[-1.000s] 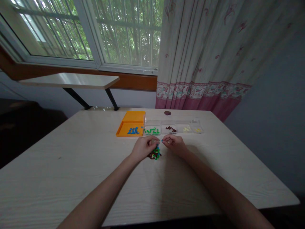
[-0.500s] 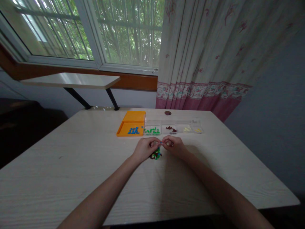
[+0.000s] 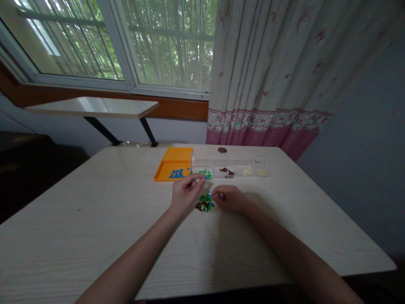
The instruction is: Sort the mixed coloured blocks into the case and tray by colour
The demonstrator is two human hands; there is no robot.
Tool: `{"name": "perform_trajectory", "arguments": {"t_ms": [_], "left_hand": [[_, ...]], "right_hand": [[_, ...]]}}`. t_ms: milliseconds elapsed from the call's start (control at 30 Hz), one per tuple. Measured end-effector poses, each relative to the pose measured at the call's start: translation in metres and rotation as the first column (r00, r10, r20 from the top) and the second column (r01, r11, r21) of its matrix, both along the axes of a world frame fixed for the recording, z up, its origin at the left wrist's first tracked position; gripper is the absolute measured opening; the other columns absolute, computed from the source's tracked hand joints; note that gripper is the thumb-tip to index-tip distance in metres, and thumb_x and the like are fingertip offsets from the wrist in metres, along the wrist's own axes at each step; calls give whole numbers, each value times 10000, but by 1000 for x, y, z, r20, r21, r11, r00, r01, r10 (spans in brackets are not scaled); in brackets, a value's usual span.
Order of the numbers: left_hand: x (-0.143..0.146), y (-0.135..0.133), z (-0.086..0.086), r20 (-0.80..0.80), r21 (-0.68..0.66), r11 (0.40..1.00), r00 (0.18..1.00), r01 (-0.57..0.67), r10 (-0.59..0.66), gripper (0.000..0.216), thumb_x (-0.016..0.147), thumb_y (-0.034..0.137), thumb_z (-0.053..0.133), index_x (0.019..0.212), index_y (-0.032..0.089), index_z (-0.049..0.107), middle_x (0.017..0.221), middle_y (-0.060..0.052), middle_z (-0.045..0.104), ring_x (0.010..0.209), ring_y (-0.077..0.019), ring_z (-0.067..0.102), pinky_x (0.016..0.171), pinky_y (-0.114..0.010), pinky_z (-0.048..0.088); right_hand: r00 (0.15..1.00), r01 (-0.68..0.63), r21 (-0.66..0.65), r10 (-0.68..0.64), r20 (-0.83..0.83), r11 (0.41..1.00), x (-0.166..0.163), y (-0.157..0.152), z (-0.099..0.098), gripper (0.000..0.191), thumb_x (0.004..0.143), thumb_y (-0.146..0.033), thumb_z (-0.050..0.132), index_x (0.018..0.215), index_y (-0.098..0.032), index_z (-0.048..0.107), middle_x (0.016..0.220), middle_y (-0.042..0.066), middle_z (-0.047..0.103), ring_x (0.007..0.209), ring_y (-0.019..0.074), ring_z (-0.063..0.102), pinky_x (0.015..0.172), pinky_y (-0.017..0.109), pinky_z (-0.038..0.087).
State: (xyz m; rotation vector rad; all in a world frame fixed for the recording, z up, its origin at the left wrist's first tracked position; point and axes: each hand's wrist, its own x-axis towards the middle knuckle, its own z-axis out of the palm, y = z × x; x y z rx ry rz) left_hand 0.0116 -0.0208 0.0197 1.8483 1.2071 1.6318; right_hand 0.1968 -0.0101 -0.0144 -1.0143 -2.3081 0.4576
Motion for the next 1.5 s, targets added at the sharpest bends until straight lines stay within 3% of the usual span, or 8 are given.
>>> {"name": "perform_trajectory", "arguments": {"t_ms": [333, 567, 700, 933, 1167, 1333, 1500], "left_hand": [[6, -9, 8, 52, 43, 999, 999, 8, -10, 130, 708, 259, 599, 744, 149, 658, 422, 72, 349, 391, -41, 318, 399, -157, 267], [-1, 6, -1, 149, -105, 994, 989, 8, 8, 185, 694, 315, 602, 748, 143, 642, 434, 75, 318, 397, -46, 287, 397, -164, 243], [-17, 26, -8, 146, -161, 980, 980, -115, 139, 228, 691, 347, 589, 761, 135, 636, 459, 66, 346, 424, -57, 319, 417, -171, 265], [-52, 50, -25, -77, -210, 885, 909, -416, 409, 251, 713, 375, 545, 791, 158, 646, 478, 38, 439, 427, -82, 388, 418, -196, 275], [-60, 51, -28, -182, -183, 846, 863, -500, 471, 219, 704, 358, 556, 748, 168, 657, 492, 13, 500, 432, -91, 429, 436, -206, 288], [-52, 51, -30, -113, -196, 895, 916, -401, 385, 250, 721, 384, 533, 762, 157, 629, 483, 38, 433, 444, -87, 397, 441, -197, 285], [-25, 34, -28, -97, -190, 978, 993, -91, 73, 250, 736, 370, 521, 781, 145, 622, 475, 56, 374, 448, -76, 367, 452, -183, 290]], "right_hand": [[993, -44, 20, 42, 113, 999, 1, -5, 5, 153, 724, -187, 554, 861, -199, 622, 692, -8, 600, 597, 91, 524, 598, 181, 385], [990, -47, 12, 45, 133, 999, 0, -5, 6, 148, 728, -189, 555, 858, -202, 625, 715, -9, 600, 613, 87, 522, 615, 177, 383], [989, -43, 14, 41, 140, 999, 0, -5, 6, 148, 722, -192, 569, 858, -209, 625, 707, -11, 597, 615, 93, 523, 623, 186, 388], [985, -66, 8, 63, 163, 998, 0, -5, 8, 170, 743, -216, 564, 896, -232, 635, 725, -5, 609, 630, 103, 543, 619, 193, 399], [984, -65, 28, 60, 167, 997, -2, -6, 8, 141, 759, -221, 550, 874, -214, 631, 735, 3, 610, 629, 100, 542, 624, 192, 396], [992, -62, 35, 58, 110, 997, 0, -4, 7, 104, 722, -182, 569, 806, -190, 630, 686, 5, 583, 592, 95, 513, 609, 195, 392], [993, 47, -77, -55, -105, 996, -3, -1, 4, 80, 724, -216, 569, 734, -171, 634, 613, -2, 553, 517, 80, 456, 519, 186, 366]]}}
